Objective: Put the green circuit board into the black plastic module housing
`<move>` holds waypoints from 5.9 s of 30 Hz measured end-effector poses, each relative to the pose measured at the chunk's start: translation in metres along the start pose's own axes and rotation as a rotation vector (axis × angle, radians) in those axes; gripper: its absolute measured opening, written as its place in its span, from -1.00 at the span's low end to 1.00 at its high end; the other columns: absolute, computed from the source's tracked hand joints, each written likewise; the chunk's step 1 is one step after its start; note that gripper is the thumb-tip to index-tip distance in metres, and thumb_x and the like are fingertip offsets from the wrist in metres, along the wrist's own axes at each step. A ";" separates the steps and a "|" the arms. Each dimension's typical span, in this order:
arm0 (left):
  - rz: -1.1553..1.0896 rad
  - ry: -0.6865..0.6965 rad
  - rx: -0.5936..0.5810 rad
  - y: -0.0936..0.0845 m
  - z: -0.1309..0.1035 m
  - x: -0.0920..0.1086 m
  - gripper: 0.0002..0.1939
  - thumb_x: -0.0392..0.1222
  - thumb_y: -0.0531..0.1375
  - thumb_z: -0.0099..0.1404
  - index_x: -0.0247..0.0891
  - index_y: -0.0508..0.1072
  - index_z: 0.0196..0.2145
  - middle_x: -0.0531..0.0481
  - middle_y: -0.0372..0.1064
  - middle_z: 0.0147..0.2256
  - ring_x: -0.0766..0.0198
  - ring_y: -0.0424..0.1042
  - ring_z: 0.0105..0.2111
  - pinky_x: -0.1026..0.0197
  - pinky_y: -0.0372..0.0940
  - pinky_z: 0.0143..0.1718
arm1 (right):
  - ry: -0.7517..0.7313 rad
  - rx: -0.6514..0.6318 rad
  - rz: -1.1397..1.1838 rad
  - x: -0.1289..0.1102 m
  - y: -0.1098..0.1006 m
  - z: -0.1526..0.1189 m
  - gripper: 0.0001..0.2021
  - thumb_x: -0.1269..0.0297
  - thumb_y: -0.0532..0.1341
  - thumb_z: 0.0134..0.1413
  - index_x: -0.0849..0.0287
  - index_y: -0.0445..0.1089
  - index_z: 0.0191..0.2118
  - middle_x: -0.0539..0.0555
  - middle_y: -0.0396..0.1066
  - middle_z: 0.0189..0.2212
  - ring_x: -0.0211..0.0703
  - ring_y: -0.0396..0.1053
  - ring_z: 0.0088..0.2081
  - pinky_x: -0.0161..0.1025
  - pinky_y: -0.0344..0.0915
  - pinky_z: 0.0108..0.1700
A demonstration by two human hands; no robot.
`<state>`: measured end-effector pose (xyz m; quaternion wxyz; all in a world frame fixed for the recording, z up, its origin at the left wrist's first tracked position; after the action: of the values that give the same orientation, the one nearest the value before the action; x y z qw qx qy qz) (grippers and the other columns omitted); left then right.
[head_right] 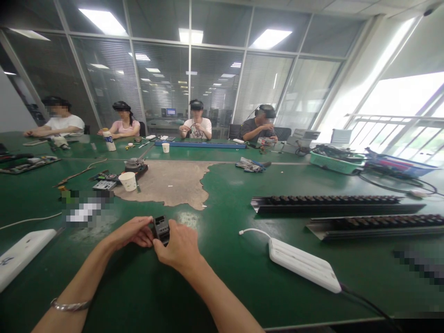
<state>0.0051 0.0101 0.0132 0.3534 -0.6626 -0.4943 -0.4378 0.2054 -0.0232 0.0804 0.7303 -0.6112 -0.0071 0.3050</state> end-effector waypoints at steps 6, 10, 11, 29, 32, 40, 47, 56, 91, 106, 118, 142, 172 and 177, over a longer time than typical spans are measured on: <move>0.080 -0.018 0.029 0.000 -0.003 0.004 -0.20 0.39 0.17 0.15 -0.32 0.30 0.09 -0.20 0.55 -0.40 0.07 0.58 -0.43 0.23 0.39 -0.48 | -0.010 -0.178 -0.008 0.008 0.010 -0.001 -0.49 -0.20 0.24 -0.03 0.16 0.39 -0.15 0.18 0.51 -0.24 0.08 0.48 -0.20 -0.17 0.27 -0.20; 0.097 0.023 -0.013 0.004 -0.003 0.007 -0.32 0.34 0.21 0.15 -0.31 0.38 -0.02 -0.18 0.55 -0.36 0.11 0.58 -0.39 0.23 0.41 -0.40 | -0.025 -0.174 0.073 0.009 0.014 0.000 -0.53 -0.11 0.30 -0.07 0.16 0.38 -0.16 0.16 0.50 -0.24 0.04 0.48 -0.19 -0.20 0.28 -0.18; 0.099 0.040 -0.006 0.004 -0.002 0.007 -0.34 0.32 0.22 0.16 -0.32 0.40 -0.05 -0.17 0.55 -0.36 0.12 0.58 -0.39 0.22 0.42 -0.38 | -0.027 -0.149 0.093 0.007 0.015 0.000 -0.55 -0.09 0.29 -0.05 0.17 0.38 -0.17 0.15 0.50 -0.24 0.03 0.47 -0.19 -0.20 0.28 -0.17; -0.042 0.078 0.091 -0.003 0.002 0.004 -0.20 0.39 0.17 0.16 -0.34 0.35 0.10 -0.19 0.54 -0.36 0.10 0.58 -0.40 0.15 0.45 -0.34 | -0.012 0.247 0.283 0.000 -0.003 0.008 -0.70 0.14 0.21 0.07 0.15 0.38 -0.10 0.10 0.47 -0.19 -0.08 0.40 -0.14 -0.24 0.26 -0.05; -0.025 0.069 0.101 -0.003 0.003 0.003 -0.20 0.38 0.17 0.17 -0.35 0.32 0.11 -0.18 0.53 -0.37 0.08 0.59 -0.40 0.16 0.45 -0.35 | 0.052 0.259 0.244 0.015 -0.014 0.014 -0.71 0.16 0.19 0.07 0.14 0.38 -0.10 0.08 0.48 -0.17 -0.08 0.41 -0.12 -0.25 0.24 -0.05; 0.069 0.076 0.006 -0.001 0.001 0.005 -0.30 0.17 0.29 0.17 -0.35 0.33 0.11 -0.19 0.53 -0.30 0.12 0.58 -0.35 0.18 0.44 -0.31 | 0.245 -0.043 -0.091 0.047 -0.002 0.019 -0.65 0.10 0.19 0.01 0.23 0.40 -0.14 0.27 0.50 -0.21 0.15 0.47 -0.16 -0.10 0.28 -0.15; 0.006 0.079 -0.040 -0.002 0.000 0.005 -0.34 0.00 0.35 0.14 -0.35 0.35 0.12 -0.18 0.53 -0.25 0.22 0.56 -0.36 0.22 0.43 -0.28 | 0.146 -0.172 -0.133 0.045 -0.004 0.014 -0.36 -0.13 0.26 -0.06 0.22 0.29 0.06 0.30 0.46 -0.08 0.20 0.45 -0.07 -0.04 0.30 -0.10; 0.020 0.072 0.037 -0.003 0.005 0.004 -0.35 0.05 0.35 0.13 -0.40 0.39 0.07 -0.19 0.54 -0.28 0.21 0.56 -0.37 0.21 0.43 -0.28 | 0.201 -0.065 -0.101 0.051 -0.012 0.020 -0.68 0.04 0.18 0.06 0.17 0.44 -0.20 0.19 0.52 -0.27 0.06 0.47 -0.20 -0.18 0.25 -0.22; 0.115 0.058 0.040 -0.004 -0.002 0.008 -0.39 0.11 0.30 0.16 -0.35 0.36 0.03 -0.06 0.47 -0.39 0.21 0.54 -0.44 0.25 0.39 -0.41 | 0.000 -0.073 -0.027 0.007 0.021 0.001 -0.48 -0.25 0.18 0.00 0.16 0.40 -0.22 0.16 0.52 -0.30 0.08 0.49 -0.26 -0.16 0.27 -0.25; 0.022 0.037 0.035 -0.007 0.001 0.002 -0.41 0.06 0.32 0.16 -0.39 0.34 0.01 -0.13 0.52 -0.37 0.18 0.56 -0.41 0.22 0.41 -0.36 | 0.121 0.100 -0.022 0.025 -0.020 0.013 -0.68 -0.02 0.12 0.12 0.12 0.42 -0.28 0.10 0.52 -0.35 -0.03 0.47 -0.29 -0.25 0.17 -0.31; 0.043 0.022 0.040 -0.007 0.004 0.002 -0.47 0.06 0.32 0.15 -0.38 0.39 -0.07 -0.14 0.53 -0.36 0.17 0.57 -0.40 0.22 0.42 -0.36 | 0.125 -0.224 -0.248 0.046 -0.010 0.009 -0.42 -0.19 0.25 -0.09 0.26 0.45 -0.14 0.32 0.52 -0.21 0.22 0.49 -0.17 -0.06 0.33 -0.20; 0.033 0.066 -0.079 -0.002 0.003 0.001 -0.51 0.00 0.32 0.16 -0.38 0.43 -0.06 -0.21 0.55 -0.28 0.22 0.57 -0.37 0.25 0.43 -0.31 | 0.007 0.029 0.033 0.009 -0.014 0.005 -0.66 -0.03 0.17 0.09 0.16 0.48 -0.34 0.09 0.51 -0.42 -0.15 0.40 -0.39 -0.29 0.10 -0.38; 0.108 0.126 0.052 -0.010 0.006 -0.002 -0.40 0.33 0.22 0.15 -0.28 0.31 -0.16 -0.10 0.50 -0.46 0.15 0.56 -0.48 0.30 0.35 -0.53 | 0.010 -0.124 -0.083 0.002 0.023 -0.002 -0.53 -0.16 0.22 0.02 0.16 0.38 -0.16 0.19 0.51 -0.25 0.12 0.49 -0.21 -0.13 0.28 -0.21; 0.071 0.139 0.040 -0.011 0.008 -0.003 -0.39 0.35 0.19 0.16 -0.29 0.31 -0.18 -0.12 0.50 -0.46 0.15 0.56 -0.49 0.30 0.36 -0.53 | 0.022 -0.087 -0.096 -0.003 0.029 -0.003 -0.57 -0.16 0.18 0.06 0.15 0.39 -0.24 0.17 0.52 -0.30 0.07 0.49 -0.24 -0.17 0.23 -0.24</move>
<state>-0.0045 0.0191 0.0075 0.4151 -0.6406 -0.4535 -0.4601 0.1910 -0.0251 0.0550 0.7169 -0.6445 -0.0415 0.2625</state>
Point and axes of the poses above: each hand's wrist, its own z-axis towards the middle knuckle, its own y-axis out of the palm, x = y × z, the point moved 4 cm from there along z, towards the middle knuckle
